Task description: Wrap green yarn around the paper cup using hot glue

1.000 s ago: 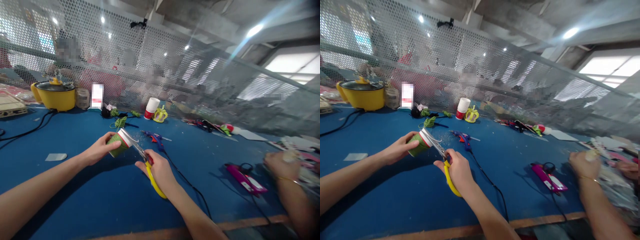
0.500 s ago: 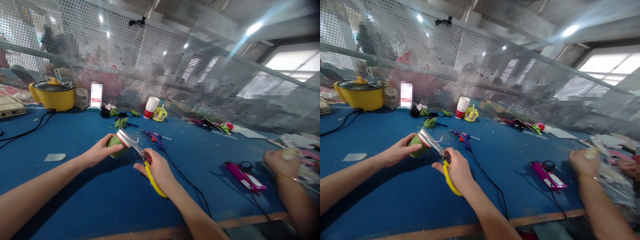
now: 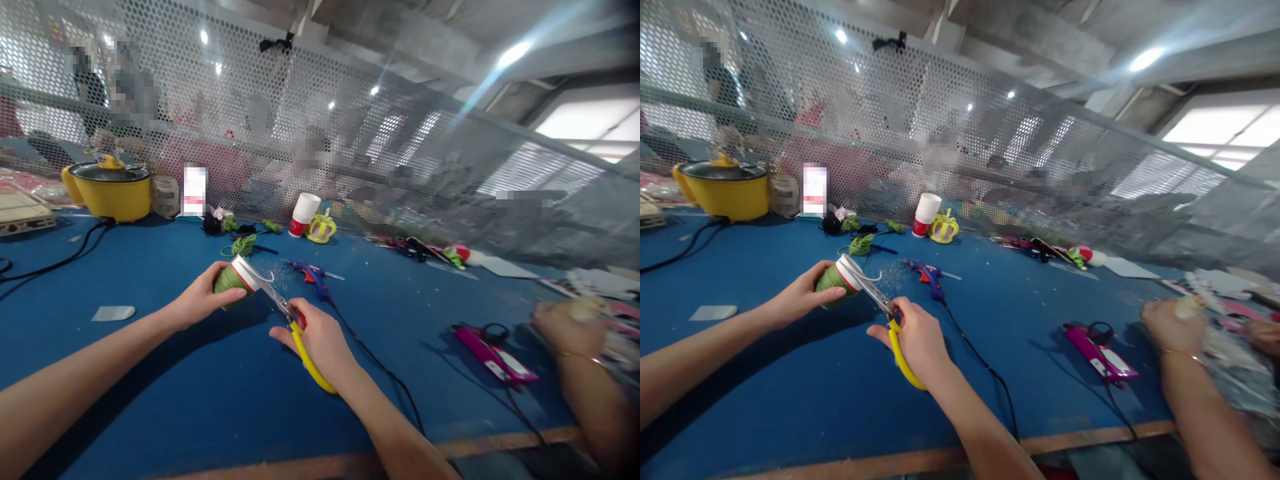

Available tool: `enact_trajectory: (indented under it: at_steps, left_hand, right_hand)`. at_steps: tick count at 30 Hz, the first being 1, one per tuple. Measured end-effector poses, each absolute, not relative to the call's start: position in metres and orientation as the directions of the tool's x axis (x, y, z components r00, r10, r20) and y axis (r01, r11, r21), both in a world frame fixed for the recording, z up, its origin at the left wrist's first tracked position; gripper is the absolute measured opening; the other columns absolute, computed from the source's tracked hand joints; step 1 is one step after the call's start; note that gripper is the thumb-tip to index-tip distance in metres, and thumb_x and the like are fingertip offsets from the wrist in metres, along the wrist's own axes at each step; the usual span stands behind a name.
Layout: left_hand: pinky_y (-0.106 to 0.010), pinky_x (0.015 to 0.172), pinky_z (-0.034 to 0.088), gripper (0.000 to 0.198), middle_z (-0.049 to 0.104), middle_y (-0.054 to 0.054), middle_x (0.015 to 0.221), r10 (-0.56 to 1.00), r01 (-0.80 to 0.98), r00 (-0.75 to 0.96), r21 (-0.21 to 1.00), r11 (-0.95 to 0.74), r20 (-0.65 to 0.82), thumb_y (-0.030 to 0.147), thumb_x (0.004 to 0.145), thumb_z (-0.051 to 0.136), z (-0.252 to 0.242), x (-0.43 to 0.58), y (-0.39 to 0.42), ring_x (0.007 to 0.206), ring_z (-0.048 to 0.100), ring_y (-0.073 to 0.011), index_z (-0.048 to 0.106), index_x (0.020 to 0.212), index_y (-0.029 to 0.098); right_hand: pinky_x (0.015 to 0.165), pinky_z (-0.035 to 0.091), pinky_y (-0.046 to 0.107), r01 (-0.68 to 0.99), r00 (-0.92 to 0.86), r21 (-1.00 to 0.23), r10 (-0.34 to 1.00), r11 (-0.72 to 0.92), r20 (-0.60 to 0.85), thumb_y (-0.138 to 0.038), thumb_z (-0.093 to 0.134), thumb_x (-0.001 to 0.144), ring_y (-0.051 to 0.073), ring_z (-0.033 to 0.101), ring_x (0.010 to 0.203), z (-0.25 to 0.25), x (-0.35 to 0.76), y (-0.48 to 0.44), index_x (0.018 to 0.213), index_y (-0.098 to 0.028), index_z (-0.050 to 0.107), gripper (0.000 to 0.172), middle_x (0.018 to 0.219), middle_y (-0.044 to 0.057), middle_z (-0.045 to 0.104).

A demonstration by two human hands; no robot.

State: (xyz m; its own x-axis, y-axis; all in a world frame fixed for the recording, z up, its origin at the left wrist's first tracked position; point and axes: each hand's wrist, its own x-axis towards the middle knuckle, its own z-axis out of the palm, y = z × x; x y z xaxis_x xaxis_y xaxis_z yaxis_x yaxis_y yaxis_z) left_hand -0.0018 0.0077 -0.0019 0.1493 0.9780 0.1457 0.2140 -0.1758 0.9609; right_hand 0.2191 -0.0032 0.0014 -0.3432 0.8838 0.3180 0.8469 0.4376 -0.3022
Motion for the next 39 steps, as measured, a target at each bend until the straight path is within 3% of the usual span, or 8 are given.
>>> enact_trajectory:
  at_steps: [5,13,18,22,25,30,39]
  left_hand:
    - [-0.029,0.064,0.044,0.046,0.053,-0.003,0.086,0.968,0.264,0.179,0.940,-0.217,0.173,0.042,0.069,0.061,-0.006,0.002,0.006,0.075,0.052,-0.0171,0.044,0.103,0.016]
    - [-0.031,0.070,0.045,0.048,0.053,-0.006,0.093,0.972,0.265,0.159,0.941,-0.208,0.170,0.040,0.068,0.062,-0.003,0.003,0.006,0.082,0.053,-0.0194,0.043,0.104,0.015]
    - [-0.032,0.070,0.046,0.057,0.056,-0.009,0.100,0.968,0.007,0.245,0.998,-0.057,0.054,0.048,0.067,0.062,-0.001,-0.005,0.009,0.086,0.056,-0.0220,0.043,0.110,0.015]
    - [-0.033,0.063,0.048,0.060,0.058,-0.012,0.096,0.910,-0.202,0.405,0.962,0.182,-0.088,0.052,0.067,0.063,-0.002,-0.008,0.009,0.072,0.060,-0.0200,0.045,0.110,0.015]
    - [-0.029,0.056,0.047,0.052,0.058,-0.008,0.087,0.917,-0.188,0.388,0.966,0.177,-0.093,0.046,0.068,0.065,-0.002,-0.006,0.007,0.065,0.057,-0.0160,0.048,0.107,0.016]
    - [-0.026,0.055,0.047,0.052,0.057,-0.008,0.092,0.919,-0.098,0.386,0.988,0.123,-0.076,0.044,0.072,0.062,-0.001,-0.002,0.004,0.066,0.057,-0.0148,0.046,0.113,0.017]
    - [-0.028,0.058,0.047,0.051,0.059,-0.007,0.087,0.945,-0.028,0.326,0.999,0.020,-0.010,0.043,0.070,0.062,-0.002,-0.004,0.005,0.069,0.058,-0.0169,0.047,0.110,0.015]
  right_hand:
    - [0.060,0.040,0.026,0.833,-0.330,-0.332,0.878,0.443,0.346,-0.049,0.067,0.061,0.016,0.053,0.065,0.000,0.217,-0.003,0.092,-0.018,0.052,0.046,0.076,0.004,0.057]
    - [0.054,0.038,0.024,0.817,-0.323,-0.363,0.878,0.447,0.354,-0.048,0.063,0.067,0.015,0.053,0.059,0.000,0.215,-0.006,0.086,-0.019,0.054,0.036,0.069,0.002,0.058]
    - [0.052,0.037,0.024,0.817,-0.319,-0.355,0.870,0.453,0.375,-0.048,0.061,0.068,0.014,0.053,0.056,0.002,0.215,-0.006,0.084,-0.019,0.055,0.034,0.067,0.002,0.060]
    - [0.054,0.038,0.024,0.812,-0.331,-0.358,0.869,0.461,0.369,-0.046,0.063,0.068,0.014,0.054,0.058,0.003,0.216,-0.006,0.084,-0.018,0.055,0.033,0.068,0.002,0.059]
    - [0.059,0.040,0.025,0.813,-0.333,-0.372,0.882,0.448,0.335,-0.048,0.065,0.065,0.016,0.055,0.064,0.002,0.217,-0.004,0.088,-0.018,0.054,0.039,0.074,0.002,0.059]
    - [0.067,0.042,0.030,0.803,-0.316,-0.411,0.893,0.431,0.319,-0.052,0.066,0.061,0.019,0.056,0.075,0.002,0.216,-0.003,0.096,-0.017,0.052,0.052,0.084,0.006,0.059]
    - [0.053,0.036,0.024,0.802,-0.344,-0.380,0.876,0.461,0.338,-0.050,0.060,0.069,0.014,0.052,0.058,0.004,0.215,-0.007,0.083,-0.020,0.053,0.033,0.068,0.001,0.058]
